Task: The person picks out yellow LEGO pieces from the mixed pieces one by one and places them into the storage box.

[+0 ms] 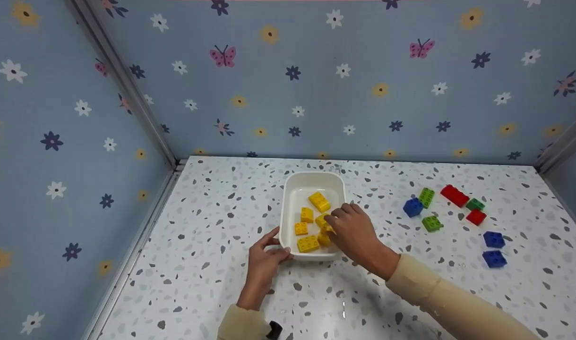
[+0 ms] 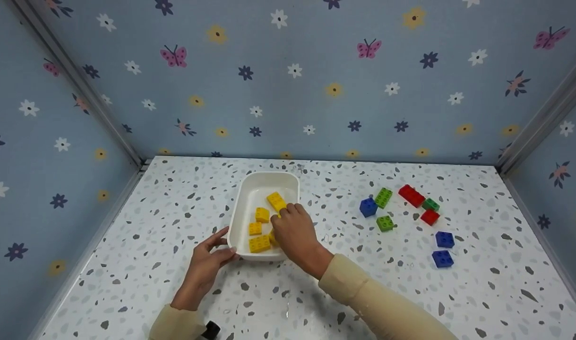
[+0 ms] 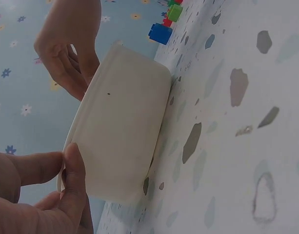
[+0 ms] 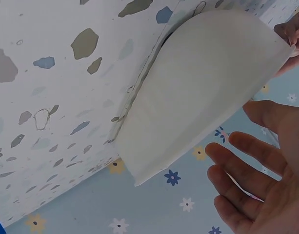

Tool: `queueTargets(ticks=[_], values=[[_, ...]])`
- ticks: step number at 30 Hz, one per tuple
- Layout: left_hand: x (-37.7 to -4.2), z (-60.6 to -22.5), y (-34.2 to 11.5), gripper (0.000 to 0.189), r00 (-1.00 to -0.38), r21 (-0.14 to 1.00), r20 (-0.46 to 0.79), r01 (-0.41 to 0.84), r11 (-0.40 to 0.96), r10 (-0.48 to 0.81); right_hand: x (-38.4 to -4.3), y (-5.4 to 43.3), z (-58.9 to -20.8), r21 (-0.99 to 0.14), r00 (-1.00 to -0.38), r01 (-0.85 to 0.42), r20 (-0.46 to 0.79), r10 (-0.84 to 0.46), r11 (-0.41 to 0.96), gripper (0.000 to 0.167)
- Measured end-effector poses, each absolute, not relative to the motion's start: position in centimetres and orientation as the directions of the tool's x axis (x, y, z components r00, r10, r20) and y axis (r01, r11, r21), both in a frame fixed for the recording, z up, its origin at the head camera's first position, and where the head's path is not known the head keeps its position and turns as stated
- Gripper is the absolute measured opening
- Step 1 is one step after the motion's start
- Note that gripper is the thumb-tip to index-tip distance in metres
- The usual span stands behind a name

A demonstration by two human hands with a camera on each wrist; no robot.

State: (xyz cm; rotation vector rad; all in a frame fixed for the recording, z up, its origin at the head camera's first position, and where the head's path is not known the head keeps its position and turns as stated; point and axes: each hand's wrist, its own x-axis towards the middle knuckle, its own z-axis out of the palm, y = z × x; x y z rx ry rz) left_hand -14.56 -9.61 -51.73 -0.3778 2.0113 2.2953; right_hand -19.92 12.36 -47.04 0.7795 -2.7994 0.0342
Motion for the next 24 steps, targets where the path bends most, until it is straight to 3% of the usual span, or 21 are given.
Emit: queueTargets(ticks=[24], values=[[-14.7,-51.7,-9.5,0.066,-0.96,0.965,-0.251,-0.237,-0.116,-0.123,-20.0,15.3,-46.5,-0.018,-0.826,-0.488,0.332,-0.455,0.873,0.032]])
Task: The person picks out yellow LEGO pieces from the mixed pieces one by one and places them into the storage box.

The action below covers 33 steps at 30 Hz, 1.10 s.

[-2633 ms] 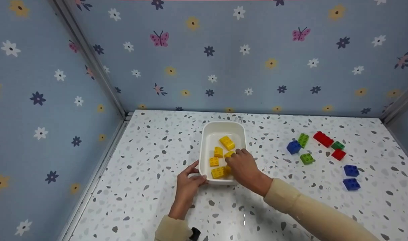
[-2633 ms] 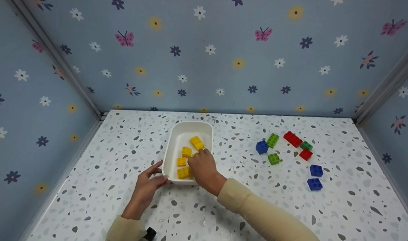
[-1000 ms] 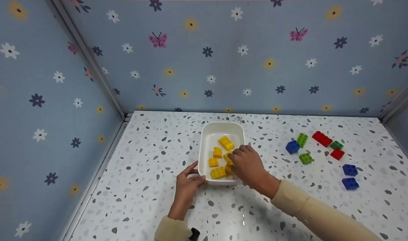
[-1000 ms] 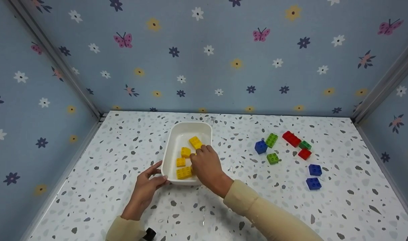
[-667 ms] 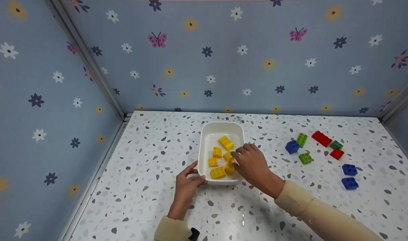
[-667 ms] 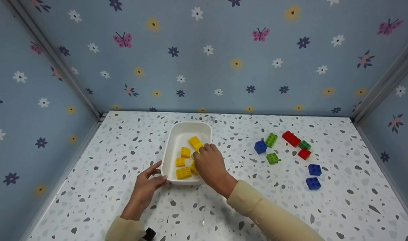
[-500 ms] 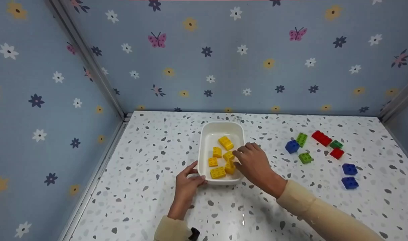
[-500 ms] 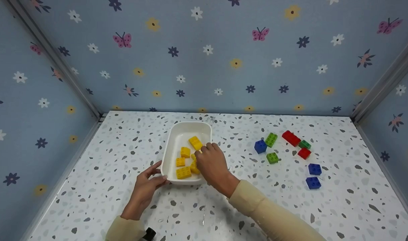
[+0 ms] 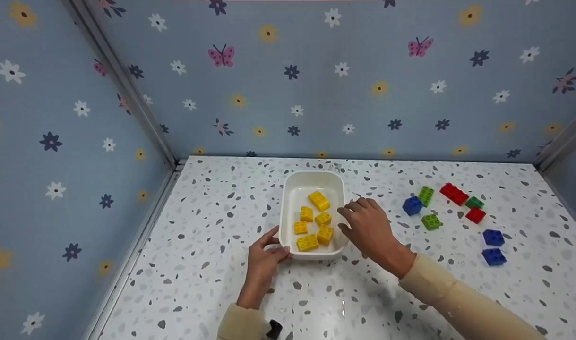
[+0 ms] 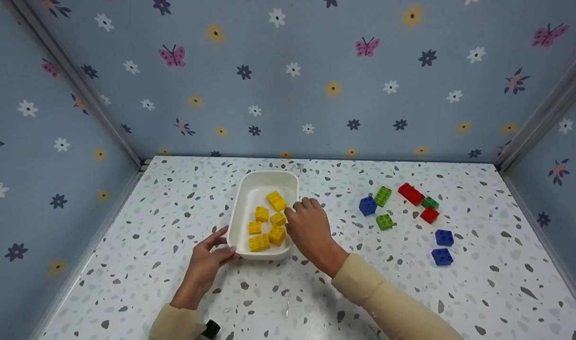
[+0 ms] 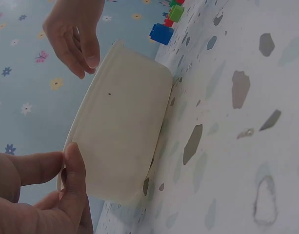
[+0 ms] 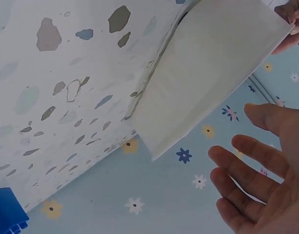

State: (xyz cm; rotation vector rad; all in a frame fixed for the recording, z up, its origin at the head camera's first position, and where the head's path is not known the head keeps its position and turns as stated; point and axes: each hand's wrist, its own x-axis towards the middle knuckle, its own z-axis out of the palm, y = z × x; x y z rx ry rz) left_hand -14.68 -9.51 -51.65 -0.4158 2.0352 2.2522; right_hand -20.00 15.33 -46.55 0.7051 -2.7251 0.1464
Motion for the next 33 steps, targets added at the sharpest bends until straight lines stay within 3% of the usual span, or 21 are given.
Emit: queueTargets(ticks=[7,33], values=[[-14.8,-52.0,-9.5,0.065,-0.961,0.966,-0.249,-0.237,-0.101,-0.122,-19.9,16.1,-46.9,-0.023,-0.8,-0.496,0.401,-0.447,0.868,0.031],[-14.7,-52.0,-9.6,0.065,-0.966,0.969,-0.23,-0.216,-0.117,-0.117,-20.0,19.3,-47.9,-0.069,-0.806,-0.451,0.459,-0.373,0.89,0.034]])
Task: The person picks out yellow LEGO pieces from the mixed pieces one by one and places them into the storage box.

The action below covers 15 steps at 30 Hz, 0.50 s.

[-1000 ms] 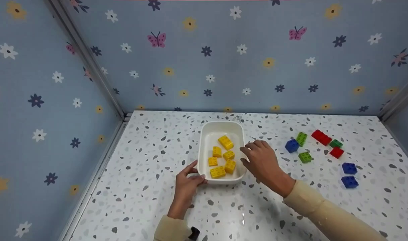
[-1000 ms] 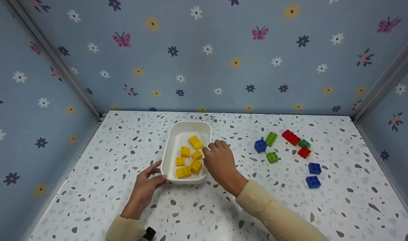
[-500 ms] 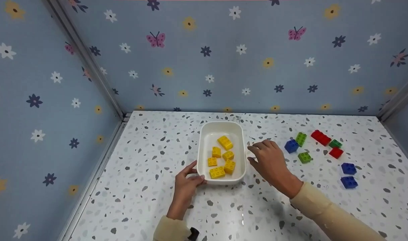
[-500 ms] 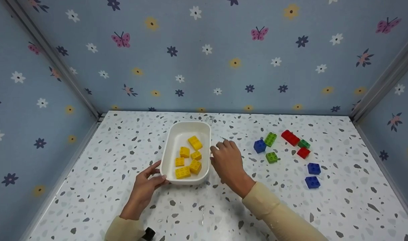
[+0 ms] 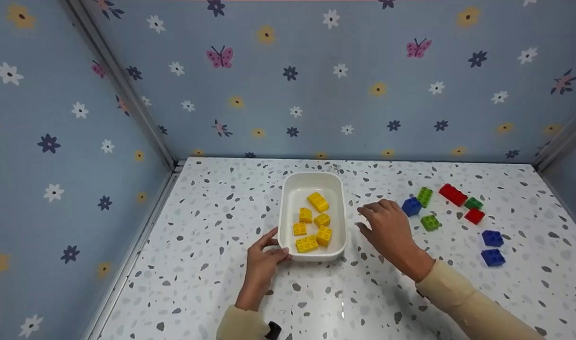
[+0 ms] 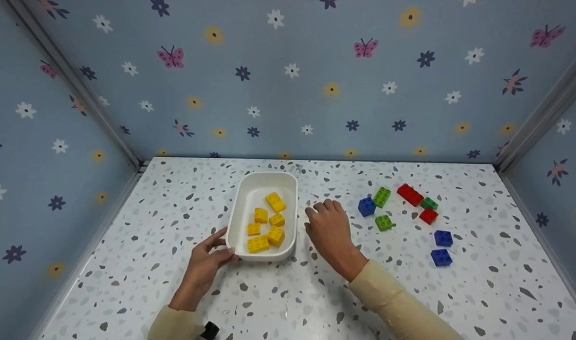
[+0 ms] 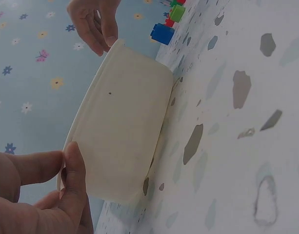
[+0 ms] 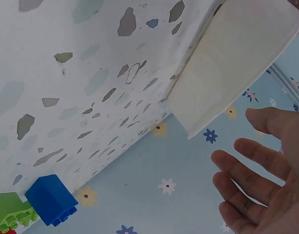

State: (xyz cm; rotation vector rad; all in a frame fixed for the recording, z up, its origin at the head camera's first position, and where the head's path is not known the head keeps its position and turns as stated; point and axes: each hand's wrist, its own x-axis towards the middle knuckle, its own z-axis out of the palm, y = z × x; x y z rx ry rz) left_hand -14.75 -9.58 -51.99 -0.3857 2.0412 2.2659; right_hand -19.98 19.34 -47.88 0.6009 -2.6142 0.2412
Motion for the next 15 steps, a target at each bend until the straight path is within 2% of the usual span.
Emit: queueTargets(ticks=[6,15], values=[[-14.6,-52.0,-9.7,0.065,-0.97,0.968,-0.219,-0.202,-0.147,-0.107,-20.0,19.8,-47.9,-0.064,-0.814,-0.437,0.453,-0.364,0.897,0.034],[-14.8,-52.0,-9.5,0.064,-0.959,0.964,-0.254,-0.239,-0.118,-0.125,-19.8,20.5,-47.9,-0.091,-0.842,-0.411,0.419,-0.339,0.907,0.035]])
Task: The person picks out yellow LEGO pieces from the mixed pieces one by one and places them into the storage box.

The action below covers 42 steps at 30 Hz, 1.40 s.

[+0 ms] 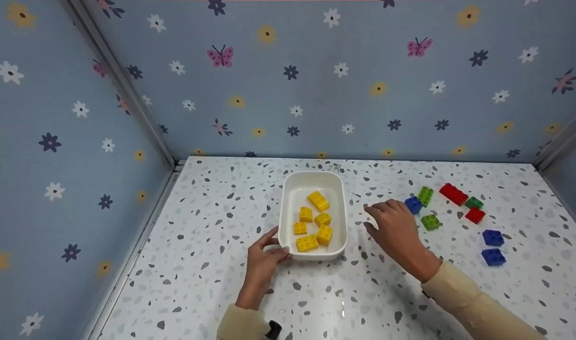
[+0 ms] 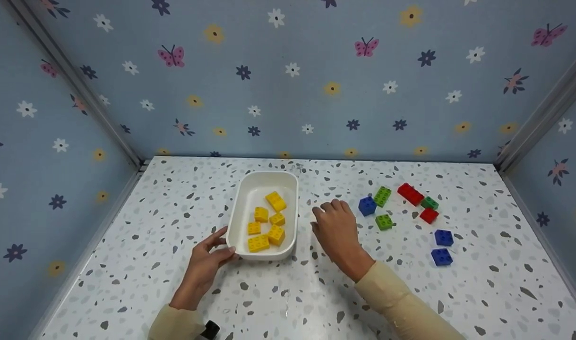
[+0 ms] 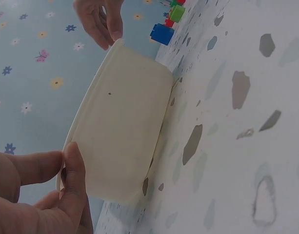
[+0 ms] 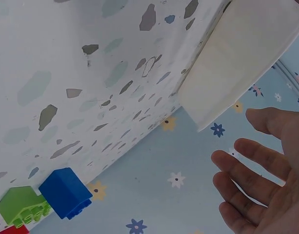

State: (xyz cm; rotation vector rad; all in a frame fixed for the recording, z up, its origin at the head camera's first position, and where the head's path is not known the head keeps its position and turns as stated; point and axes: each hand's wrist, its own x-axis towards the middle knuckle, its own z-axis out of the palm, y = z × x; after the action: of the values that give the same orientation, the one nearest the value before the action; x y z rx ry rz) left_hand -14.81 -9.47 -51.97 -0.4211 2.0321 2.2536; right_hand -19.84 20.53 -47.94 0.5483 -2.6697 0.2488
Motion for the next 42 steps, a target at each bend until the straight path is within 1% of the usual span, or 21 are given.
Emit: queueTargets(ticks=[6,13,18,25,32,38,42], values=[[-15.0,-51.8,-9.3,0.064,-0.956,0.962,-0.263,-0.251,-0.105,-0.129,-19.7,21.2,-48.1,-0.13,-0.849,-0.405,0.421,-0.319,0.905,0.033],[-15.1,-51.9,-9.4,0.065,-0.961,0.963,-0.25,-0.235,-0.131,-0.119,-19.5,21.8,-48.9,-0.12,-0.846,-0.393,0.436,-0.308,0.912,0.033],[-15.1,-52.0,-9.6,0.065,-0.965,0.964,-0.237,-0.22,-0.148,-0.114,-19.2,22.2,-49.3,-0.139,-0.85,-0.389,0.434,-0.298,0.911,0.033],[-15.1,-51.7,-9.8,0.066,-0.96,0.961,-0.252,-0.234,-0.147,-0.119,-18.8,23.0,-50.0,-0.174,-0.876,-0.359,0.403,-0.266,0.917,0.034],[-15.1,-51.7,-9.9,0.067,-0.962,0.961,-0.249,-0.231,-0.149,-0.114,-18.5,23.3,-50.6,-0.177,-0.881,-0.338,0.406,-0.244,0.924,0.035],[-15.0,-51.6,-9.9,0.066,-0.959,0.959,-0.26,-0.242,-0.148,-0.117,-18.0,23.6,-50.9,-0.184,-0.897,-0.321,0.375,-0.236,0.929,0.037],[-15.0,-51.6,-9.9,0.066,-0.959,0.96,-0.259,-0.242,-0.144,-0.114,-17.7,23.7,-51.1,-0.169,-0.895,-0.32,0.377,-0.239,0.932,0.04]])
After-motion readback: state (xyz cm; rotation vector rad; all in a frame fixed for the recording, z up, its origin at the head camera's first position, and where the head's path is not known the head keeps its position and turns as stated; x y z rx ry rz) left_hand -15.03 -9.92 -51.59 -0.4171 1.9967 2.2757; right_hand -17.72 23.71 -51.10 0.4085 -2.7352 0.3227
